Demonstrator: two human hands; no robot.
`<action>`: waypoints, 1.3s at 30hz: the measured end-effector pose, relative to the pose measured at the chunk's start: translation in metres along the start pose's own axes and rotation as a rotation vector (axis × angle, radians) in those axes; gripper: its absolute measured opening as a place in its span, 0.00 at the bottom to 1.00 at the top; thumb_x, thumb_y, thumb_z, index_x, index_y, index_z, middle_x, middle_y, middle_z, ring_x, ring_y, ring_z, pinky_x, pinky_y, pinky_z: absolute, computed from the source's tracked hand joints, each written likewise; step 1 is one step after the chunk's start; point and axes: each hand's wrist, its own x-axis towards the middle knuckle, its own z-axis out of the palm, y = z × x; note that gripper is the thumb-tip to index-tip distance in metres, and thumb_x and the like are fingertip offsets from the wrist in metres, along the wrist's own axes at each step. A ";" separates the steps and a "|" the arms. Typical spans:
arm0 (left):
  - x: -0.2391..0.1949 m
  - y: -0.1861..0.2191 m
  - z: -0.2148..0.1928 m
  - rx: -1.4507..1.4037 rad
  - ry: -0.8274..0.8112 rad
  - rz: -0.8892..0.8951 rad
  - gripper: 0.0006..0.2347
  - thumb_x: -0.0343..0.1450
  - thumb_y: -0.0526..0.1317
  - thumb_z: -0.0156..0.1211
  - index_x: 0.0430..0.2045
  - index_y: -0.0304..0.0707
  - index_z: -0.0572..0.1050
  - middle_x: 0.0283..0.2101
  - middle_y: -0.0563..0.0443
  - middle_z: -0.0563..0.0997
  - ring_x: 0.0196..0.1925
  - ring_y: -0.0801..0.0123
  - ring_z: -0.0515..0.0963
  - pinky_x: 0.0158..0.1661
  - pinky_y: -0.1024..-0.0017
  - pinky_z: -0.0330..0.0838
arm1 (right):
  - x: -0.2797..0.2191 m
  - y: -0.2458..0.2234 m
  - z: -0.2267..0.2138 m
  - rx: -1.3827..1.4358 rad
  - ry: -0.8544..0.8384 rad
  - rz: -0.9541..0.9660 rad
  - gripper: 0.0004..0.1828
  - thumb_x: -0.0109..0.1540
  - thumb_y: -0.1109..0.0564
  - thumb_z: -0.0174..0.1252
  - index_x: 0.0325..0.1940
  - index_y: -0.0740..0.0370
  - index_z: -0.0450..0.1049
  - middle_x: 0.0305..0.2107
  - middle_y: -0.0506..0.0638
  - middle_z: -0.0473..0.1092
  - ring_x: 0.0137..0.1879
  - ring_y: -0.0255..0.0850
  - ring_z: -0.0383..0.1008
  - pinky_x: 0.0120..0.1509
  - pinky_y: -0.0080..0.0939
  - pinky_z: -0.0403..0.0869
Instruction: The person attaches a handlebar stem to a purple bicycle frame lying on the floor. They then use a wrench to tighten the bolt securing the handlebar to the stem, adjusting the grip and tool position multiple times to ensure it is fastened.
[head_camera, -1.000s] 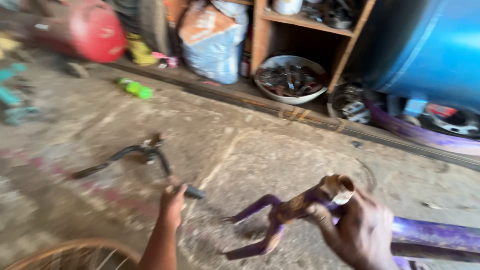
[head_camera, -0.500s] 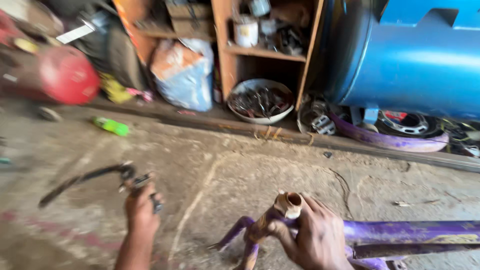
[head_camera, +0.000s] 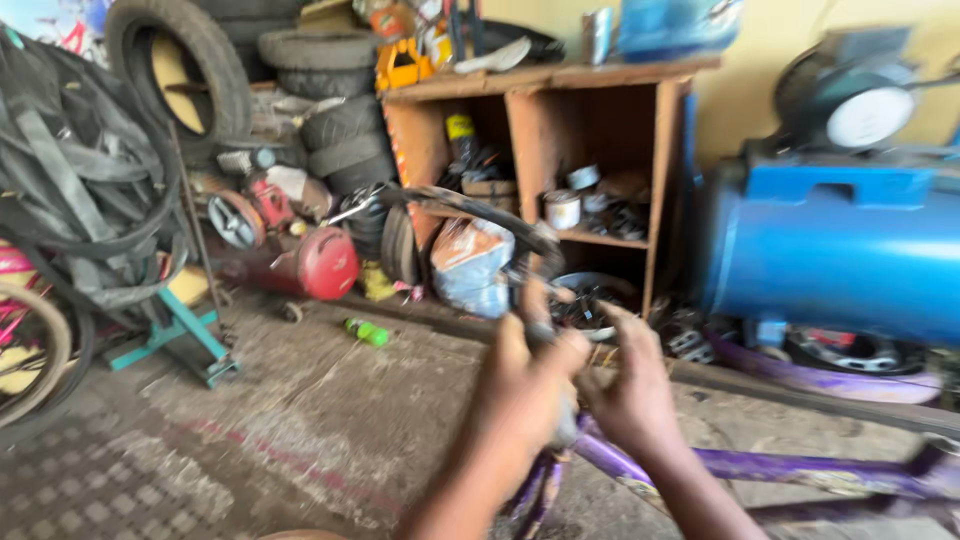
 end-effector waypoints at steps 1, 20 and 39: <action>-0.026 0.013 0.014 0.101 -0.006 0.016 0.23 0.66 0.53 0.62 0.47 0.35 0.73 0.39 0.42 0.84 0.40 0.57 0.84 0.40 0.64 0.77 | 0.000 -0.009 -0.012 0.053 -0.014 0.028 0.37 0.59 0.47 0.60 0.70 0.62 0.62 0.59 0.59 0.65 0.66 0.52 0.64 0.69 0.49 0.65; 0.021 -0.081 0.025 0.295 -0.136 0.615 0.12 0.77 0.43 0.59 0.51 0.38 0.80 0.48 0.42 0.88 0.47 0.68 0.87 0.43 0.71 0.82 | 0.066 0.007 -0.069 0.716 0.028 0.698 0.19 0.69 0.43 0.49 0.35 0.60 0.68 0.21 0.45 0.62 0.25 0.36 0.58 0.29 0.39 0.59; 0.122 -0.186 0.058 0.260 -0.361 0.039 0.11 0.70 0.40 0.61 0.45 0.48 0.77 0.49 0.50 0.83 0.45 0.58 0.86 0.45 0.51 0.83 | 0.068 0.067 0.028 1.071 -0.054 0.832 0.24 0.67 0.43 0.37 0.37 0.64 0.70 0.20 0.53 0.67 0.26 0.43 0.64 0.36 0.45 0.67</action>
